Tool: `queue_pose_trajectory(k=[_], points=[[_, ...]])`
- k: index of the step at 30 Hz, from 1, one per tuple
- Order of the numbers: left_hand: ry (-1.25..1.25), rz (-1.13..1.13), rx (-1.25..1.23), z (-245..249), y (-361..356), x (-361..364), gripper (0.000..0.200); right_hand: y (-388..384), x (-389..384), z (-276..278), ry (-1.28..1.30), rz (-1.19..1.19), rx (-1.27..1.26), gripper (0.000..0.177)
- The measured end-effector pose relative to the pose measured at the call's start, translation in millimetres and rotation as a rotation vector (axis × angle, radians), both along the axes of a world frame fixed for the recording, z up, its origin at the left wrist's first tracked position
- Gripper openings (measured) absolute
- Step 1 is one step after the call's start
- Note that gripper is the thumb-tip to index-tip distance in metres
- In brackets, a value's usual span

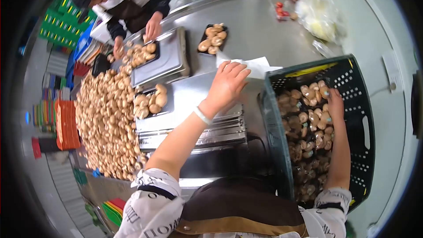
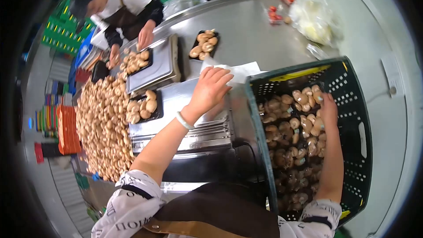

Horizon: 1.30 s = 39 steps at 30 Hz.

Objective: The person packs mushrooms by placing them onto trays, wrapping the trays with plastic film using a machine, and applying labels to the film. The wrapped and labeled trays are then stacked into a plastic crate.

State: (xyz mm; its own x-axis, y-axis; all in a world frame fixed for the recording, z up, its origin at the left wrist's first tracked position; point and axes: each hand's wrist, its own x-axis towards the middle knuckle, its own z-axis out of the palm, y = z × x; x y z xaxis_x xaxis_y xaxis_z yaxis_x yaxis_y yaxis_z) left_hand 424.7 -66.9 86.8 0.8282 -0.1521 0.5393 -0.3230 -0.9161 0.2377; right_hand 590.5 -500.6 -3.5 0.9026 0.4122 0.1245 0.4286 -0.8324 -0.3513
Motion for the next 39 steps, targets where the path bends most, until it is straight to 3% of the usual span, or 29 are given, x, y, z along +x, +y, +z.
queue_pose_trajectory(k=[3,5,6,7,9,11,12,14,16,20,22,26,32,34,35,38,39], points=[[-0.088,0.087,-0.071,20.8,57.5,-55.7,0.039,20.6,-50.2,72.3,0.063,-0.038,0.008,0.020],[-0.058,0.328,-0.034,32.6,122.8,-109.5,0.038,34.8,-79.9,113.5,-0.018,-0.050,0.133,0.018],[-0.107,0.440,-0.155,21.8,159.7,-137.1,0.036,48.7,-91.1,134.1,-0.058,-0.053,0.199,0.016],[0.030,0.594,-0.204,36.2,183.3,-160.9,0.030,70.2,-104.0,156.3,-0.127,-0.007,0.235,0.015],[0.170,0.568,-0.357,21.4,239.9,-204.3,0.033,127.6,-138.6,197.5,-0.258,0.078,0.309,0.014],[0.306,0.462,-0.529,-16.4,273.8,-225.8,0.037,197.7,-171.5,221.7,-0.158,0.244,0.479,0.014],[0.384,0.385,-0.599,-27.6,282.1,-231.8,0.038,231.5,-184.3,225.6,-0.155,0.339,0.405,0.013],[0.326,0.356,-0.633,-42.9,279.9,-234.1,0.034,302.8,-207.4,208.0,-0.047,0.576,0.421,0.021],[0.251,0.411,-0.698,-51.7,273.5,-228.0,0.031,371.0,-223.7,179.1,0.112,0.736,0.356,0.041],[0.150,0.421,-0.611,-52.0,239.4,-212.8,0.026,476.1,-240.3,75.1,0.286,0.509,0.509,0.055],[0.138,0.407,-0.604,-49.4,219.2,-204.1,0.026,495.6,-245.7,46.7,0.395,0.480,0.546,0.051],[0.088,0.431,-0.608,-51.3,190.0,-197.4,0.029,477.7,-268.0,43.0,0.098,0.668,0.377,0.044],[0.111,0.431,-0.637,-44.8,163.9,-186.8,0.033,444.7,-254.5,40.6,0.196,0.592,0.495,0.043],[0.131,0.334,-0.798,-60.7,177.1,-184.9,0.034,441.2,-251.7,37.3,0.317,0.567,0.655,0.043],[0.122,0.249,-1.073,-50.8,179.7,-191.8,0.039,438.2,-249.2,37.9,0.342,0.505,0.711,0.042],[0.058,0.410,-1.273,-35.7,196.5,-221.1,0.045,422.3,-238.2,30.4,0.321,0.359,0.764,0.043],[0.083,0.446,-1.367,-35.2,203.8,-235.2,0.041,415.4,-238.0,27.9,0.419,0.319,0.750,0.042]])
